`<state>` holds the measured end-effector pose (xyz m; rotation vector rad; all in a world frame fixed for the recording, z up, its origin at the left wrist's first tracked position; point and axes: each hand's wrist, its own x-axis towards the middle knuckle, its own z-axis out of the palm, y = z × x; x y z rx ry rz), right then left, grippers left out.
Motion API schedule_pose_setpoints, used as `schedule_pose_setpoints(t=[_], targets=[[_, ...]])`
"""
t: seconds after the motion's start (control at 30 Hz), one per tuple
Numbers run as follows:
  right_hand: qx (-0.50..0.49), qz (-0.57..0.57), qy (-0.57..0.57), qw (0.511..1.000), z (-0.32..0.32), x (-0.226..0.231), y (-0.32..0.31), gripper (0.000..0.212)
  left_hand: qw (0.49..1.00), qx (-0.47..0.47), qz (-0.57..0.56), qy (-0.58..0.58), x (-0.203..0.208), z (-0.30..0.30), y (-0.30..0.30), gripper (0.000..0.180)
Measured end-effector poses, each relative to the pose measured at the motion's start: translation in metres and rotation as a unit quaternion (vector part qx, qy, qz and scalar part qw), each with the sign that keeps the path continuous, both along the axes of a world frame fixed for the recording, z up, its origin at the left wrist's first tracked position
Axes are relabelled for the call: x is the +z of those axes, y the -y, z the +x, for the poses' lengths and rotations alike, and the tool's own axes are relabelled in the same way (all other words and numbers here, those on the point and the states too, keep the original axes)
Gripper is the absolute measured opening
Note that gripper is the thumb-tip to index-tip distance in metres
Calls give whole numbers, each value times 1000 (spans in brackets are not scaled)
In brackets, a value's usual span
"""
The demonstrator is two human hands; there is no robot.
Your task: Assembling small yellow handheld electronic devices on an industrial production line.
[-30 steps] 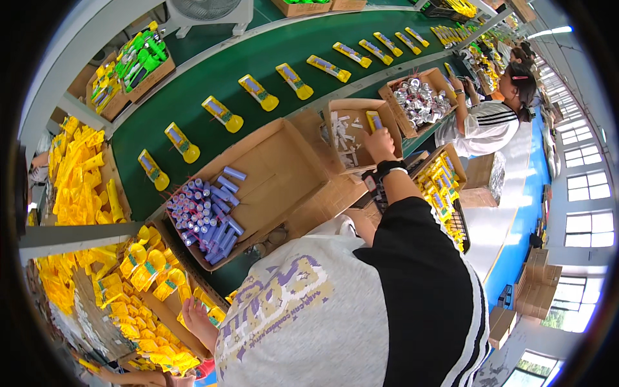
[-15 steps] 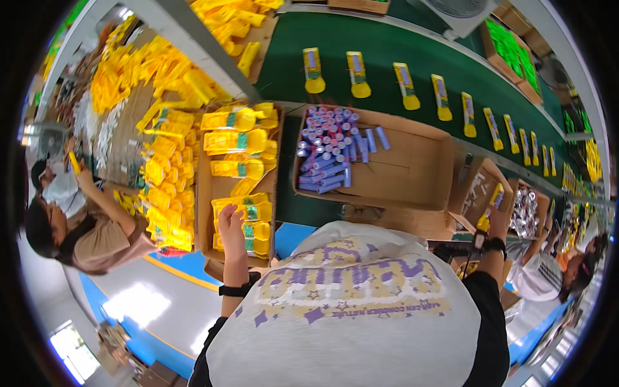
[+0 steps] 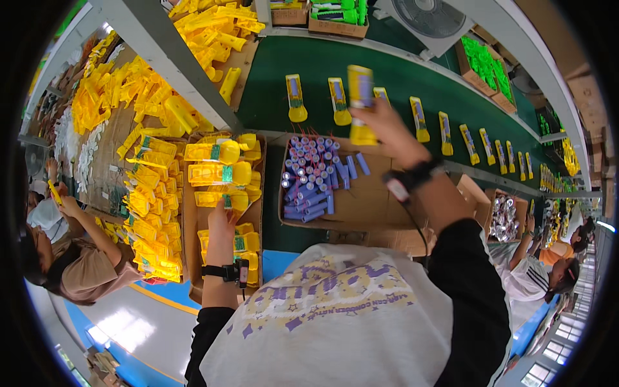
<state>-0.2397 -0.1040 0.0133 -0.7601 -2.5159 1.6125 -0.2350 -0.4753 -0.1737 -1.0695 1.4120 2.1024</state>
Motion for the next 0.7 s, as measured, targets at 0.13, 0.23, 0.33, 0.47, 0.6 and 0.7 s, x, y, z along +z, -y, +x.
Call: schedule_pose_setpoints(t=[0.13,0.23,0.33,0.47,0.6,0.7], targets=[[103,-121,34,987,-119,-61,52,31,999,-27,-25,15,-4,-11,-3,20],[116,-22,63,991,-191,-131,65,30,999,-42,-7,19,6,-14,-3,21],[172,76,142,972,-225,-165,83,38,999,21,36,17,24,-5,1,19],[158,44,154,974,-253,-212,82,44,986,97,109,-81,62,5,-11,22],[126,74,128,981,-256,-202,86,47,985,79,128,-83,80,20,-9,32],[45,-70,55,995,-242,-189,69,37,985,49,135,-98,93,15,-19,33]])
